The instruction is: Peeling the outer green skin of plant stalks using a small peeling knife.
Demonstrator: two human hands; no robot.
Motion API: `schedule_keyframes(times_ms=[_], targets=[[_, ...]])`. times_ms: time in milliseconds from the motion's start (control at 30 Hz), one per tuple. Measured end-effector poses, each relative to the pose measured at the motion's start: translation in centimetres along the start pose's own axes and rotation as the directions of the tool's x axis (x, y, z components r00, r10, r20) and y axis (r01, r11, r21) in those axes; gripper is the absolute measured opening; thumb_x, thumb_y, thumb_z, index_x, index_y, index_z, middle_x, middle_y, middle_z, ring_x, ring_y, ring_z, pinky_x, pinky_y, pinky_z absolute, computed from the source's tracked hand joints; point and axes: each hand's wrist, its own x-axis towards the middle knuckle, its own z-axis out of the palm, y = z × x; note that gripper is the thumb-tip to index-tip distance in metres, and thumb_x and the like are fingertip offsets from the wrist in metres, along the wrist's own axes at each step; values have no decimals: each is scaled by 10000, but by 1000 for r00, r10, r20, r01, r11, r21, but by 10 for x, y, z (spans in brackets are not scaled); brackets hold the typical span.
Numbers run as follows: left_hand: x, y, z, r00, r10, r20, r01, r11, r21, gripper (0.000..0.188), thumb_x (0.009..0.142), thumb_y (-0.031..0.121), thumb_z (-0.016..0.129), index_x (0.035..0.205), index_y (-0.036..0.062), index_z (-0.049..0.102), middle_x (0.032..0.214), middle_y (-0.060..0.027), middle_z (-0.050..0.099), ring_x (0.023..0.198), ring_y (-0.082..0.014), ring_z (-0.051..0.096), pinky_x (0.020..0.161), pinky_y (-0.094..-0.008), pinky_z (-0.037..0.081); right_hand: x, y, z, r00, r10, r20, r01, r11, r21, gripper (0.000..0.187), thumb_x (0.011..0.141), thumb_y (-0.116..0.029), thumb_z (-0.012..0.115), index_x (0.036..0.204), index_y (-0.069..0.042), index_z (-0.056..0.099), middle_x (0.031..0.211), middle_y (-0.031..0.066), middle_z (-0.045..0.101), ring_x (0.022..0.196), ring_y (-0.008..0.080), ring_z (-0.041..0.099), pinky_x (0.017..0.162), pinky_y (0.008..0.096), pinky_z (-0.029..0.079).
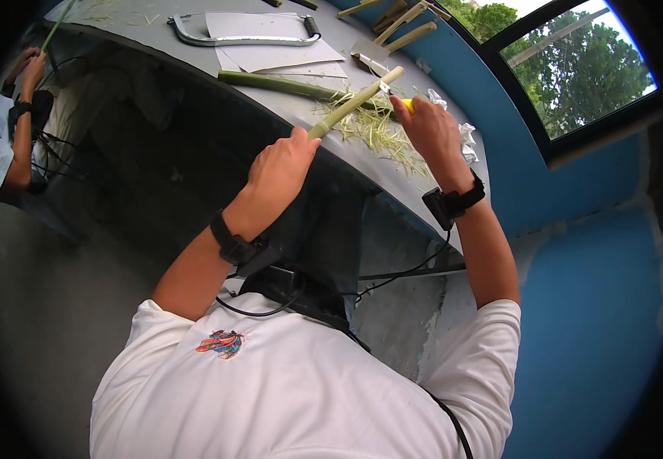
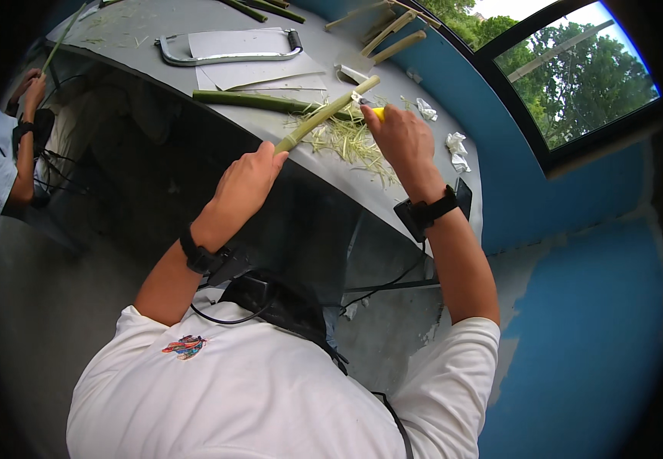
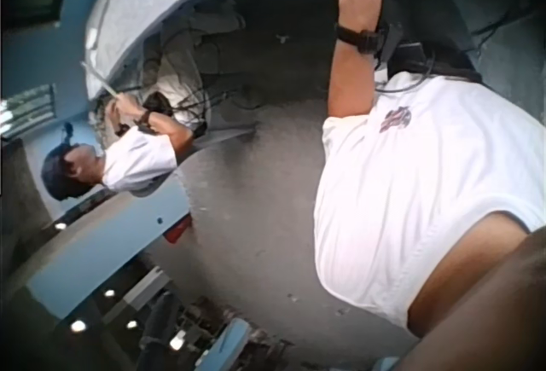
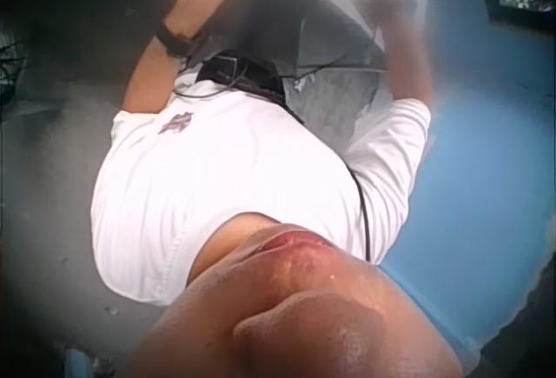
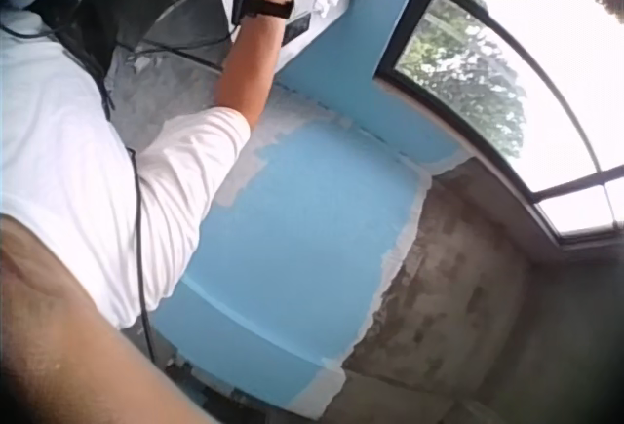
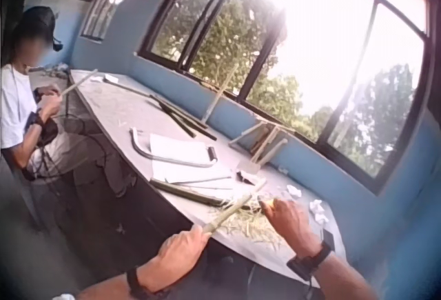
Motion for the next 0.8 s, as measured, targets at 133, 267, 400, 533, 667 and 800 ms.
schedule_keyframes(times_ms=[133, 267, 400, 533, 667, 800], targets=[[-6, 1, -2, 1000, -23, 14, 23, 1000, -10, 403, 1201, 361, 547, 1013, 4, 530, 796, -309, 707, 798, -547, 709, 667, -639, 565, 5, 16, -12, 988, 139, -69, -129, 982, 141, 751, 1109, -703, 548, 876, -19, 755, 800, 253, 752, 811, 476, 759, 749, 574, 586], [0, -2, -11, 997, -60, 50, 58, 998, 39, 411, 1199, 367, 543, 1021, -2, 584, 841, -292, 748, 843, -525, 745, 728, -619, 610, -17, -25, -13, 995, -6, 95, -27, 941, 337, 730, 1109, -668, 586, 852, 0, 725, 775, 266, 717, 761, 489, 710, 703, 586, 532], [3, -5, -9, 992, -86, 90, 93, 992, -83, 468, 1212, 394, 504, 1015, -22, 584, 860, -332, 708, 892, -567, 699, 748, -634, 560, -38, -54, -7, 983, -160, 85, 116, 917, 382, 686, 1090, -655, 623, 814, -32, 707, 726, 235, 704, 703, 471, 703, 673, 574, 536], [5, -5, -10, 988, -99, 122, 119, 977, -175, 529, 1219, 431, 475, 1009, -39, 597, 913, -357, 684, 954, -585, 668, 783, -624, 533, -45, -64, 10, 968, -246, 52, 214, 915, 343, 664, 1084, -640, 638, 798, -43, 698, 711, 228, 701, 700, 463, 712, 669, 575, 546], [8, -13, -10, 988, -69, 136, 96, 974, -207, 559, 1216, 432, 468, 991, -49, 643, 928, -351, 713, 971, -575, 697, 815, -625, 554, -37, -60, 16, 951, -308, 19, 286, 901, 325, 650, 1076, -635, 659, 807, -45, 700, 687, 211, 696, 679, 454, 715, 642, 557, 554], [8, -15, -11, 985, -73, 158, 112, 961, -253, 567, 1217, 440, 461, 997, -50, 642, 938, -356, 703, 993, -580, 684, 825, -619, 546, -33, -60, 18, 947, -321, -4, 309, 908, 284, 643, 1071, -637, 668, 809, -50, 698, 677, 198, 695, 652, 441, 710, 616, 536, 554]])
